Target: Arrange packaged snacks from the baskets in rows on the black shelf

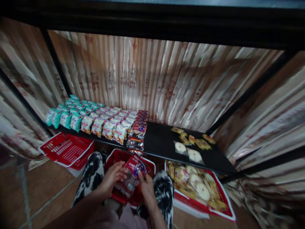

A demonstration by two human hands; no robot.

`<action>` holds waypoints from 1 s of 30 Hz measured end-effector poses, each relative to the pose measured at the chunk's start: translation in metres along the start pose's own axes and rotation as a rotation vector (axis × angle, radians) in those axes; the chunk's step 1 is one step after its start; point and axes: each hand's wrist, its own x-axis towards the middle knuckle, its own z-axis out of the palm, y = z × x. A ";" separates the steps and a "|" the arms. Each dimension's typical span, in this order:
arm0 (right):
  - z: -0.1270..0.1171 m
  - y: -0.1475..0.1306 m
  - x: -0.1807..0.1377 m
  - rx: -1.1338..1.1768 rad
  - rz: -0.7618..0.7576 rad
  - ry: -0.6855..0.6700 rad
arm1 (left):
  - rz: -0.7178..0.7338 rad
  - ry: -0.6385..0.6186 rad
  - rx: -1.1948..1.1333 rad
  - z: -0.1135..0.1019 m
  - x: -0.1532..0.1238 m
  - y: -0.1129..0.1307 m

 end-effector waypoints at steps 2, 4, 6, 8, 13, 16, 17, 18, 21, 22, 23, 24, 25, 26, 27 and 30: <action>-0.001 -0.010 -0.002 0.049 -0.019 0.021 | 0.012 0.028 0.103 -0.002 0.000 -0.003; -0.001 -0.018 -0.002 0.074 -0.036 0.046 | 0.025 0.047 0.183 -0.004 0.003 -0.008; -0.001 -0.025 -0.002 0.099 -0.038 0.060 | 0.042 0.044 0.230 -0.006 0.006 -0.010; 0.000 -0.030 -0.001 0.128 -0.032 0.064 | 0.058 0.023 0.266 -0.007 0.008 -0.010; 0.003 -0.033 0.002 0.197 -0.034 0.089 | 0.013 -0.089 0.429 -0.010 0.008 -0.010; 0.004 -0.033 0.004 0.179 -0.027 0.067 | 0.015 -0.143 0.443 -0.010 0.010 -0.014; 0.005 -0.033 0.005 0.172 -0.017 0.057 | 0.023 -0.150 0.426 -0.009 0.011 -0.015; 0.006 -0.035 0.005 0.170 -0.005 0.050 | 0.032 -0.148 0.406 -0.008 0.012 -0.016; 0.009 -0.043 0.002 0.194 0.016 0.036 | 0.065 -0.151 0.354 -0.006 0.018 -0.016; 0.011 -0.046 0.000 0.202 0.016 0.024 | 0.076 -0.145 0.342 -0.005 0.020 -0.016; 0.012 -0.049 -0.002 0.203 0.014 0.009 | 0.086 -0.139 0.331 -0.004 0.022 -0.015; 0.013 -0.052 -0.004 0.196 0.011 -0.007 | 0.095 -0.134 0.322 -0.003 0.023 -0.014; 0.013 -0.055 -0.006 0.180 0.008 -0.020 | 0.102 -0.130 0.313 -0.001 0.025 -0.013; 0.014 -0.057 -0.008 0.160 0.002 -0.026 | 0.107 -0.125 0.304 0.001 0.026 -0.011; 0.015 -0.059 -0.009 0.139 -0.010 -0.027 | 0.111 -0.119 0.295 0.004 0.027 -0.009; 0.016 -0.065 -0.009 0.089 -0.064 0.008 | 0.098 -0.117 0.273 0.014 0.028 0.001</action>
